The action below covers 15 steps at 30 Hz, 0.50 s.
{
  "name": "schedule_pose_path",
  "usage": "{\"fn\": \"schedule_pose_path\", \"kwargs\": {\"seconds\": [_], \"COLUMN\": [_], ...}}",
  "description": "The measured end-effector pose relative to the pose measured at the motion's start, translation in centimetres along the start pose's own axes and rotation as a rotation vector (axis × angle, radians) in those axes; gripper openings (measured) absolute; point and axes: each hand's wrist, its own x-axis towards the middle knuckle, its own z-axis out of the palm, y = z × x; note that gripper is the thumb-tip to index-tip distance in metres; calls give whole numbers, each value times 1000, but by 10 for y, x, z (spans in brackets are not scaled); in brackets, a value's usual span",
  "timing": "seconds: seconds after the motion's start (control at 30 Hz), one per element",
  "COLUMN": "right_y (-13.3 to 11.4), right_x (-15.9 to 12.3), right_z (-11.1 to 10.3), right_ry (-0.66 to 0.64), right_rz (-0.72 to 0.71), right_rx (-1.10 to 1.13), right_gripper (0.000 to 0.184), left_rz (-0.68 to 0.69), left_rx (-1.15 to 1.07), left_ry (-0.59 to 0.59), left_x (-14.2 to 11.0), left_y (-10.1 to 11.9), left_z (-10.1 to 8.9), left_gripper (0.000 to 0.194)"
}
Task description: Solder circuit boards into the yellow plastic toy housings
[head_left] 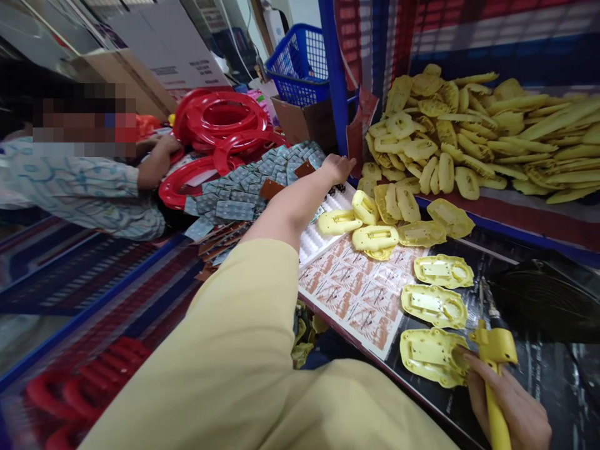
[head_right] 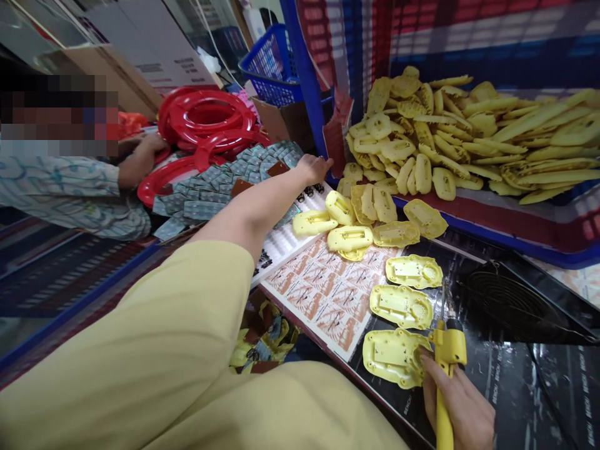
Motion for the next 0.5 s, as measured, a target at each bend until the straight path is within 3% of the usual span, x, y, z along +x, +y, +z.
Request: {"fn": "schedule_pose_path", "kwargs": {"seconds": [0.2,0.3,0.5], "right_y": [-1,-1,-7], "right_x": [3,5,13], "right_z": [-1,-1,-3], "right_ry": [25,27,75], "right_rz": [-9,-25,-5], "right_rx": [0,-16,-18], "right_gripper": [38,29,30], "left_rz": [-7,-57,-82], "left_rx": [-39,-47,104], "left_ry": [43,-2,-228], "left_x": [-24,-44,-70], "left_y": [10,3,-32], "left_z": [-40,-57,-58], "left_gripper": [57,53,35]}}
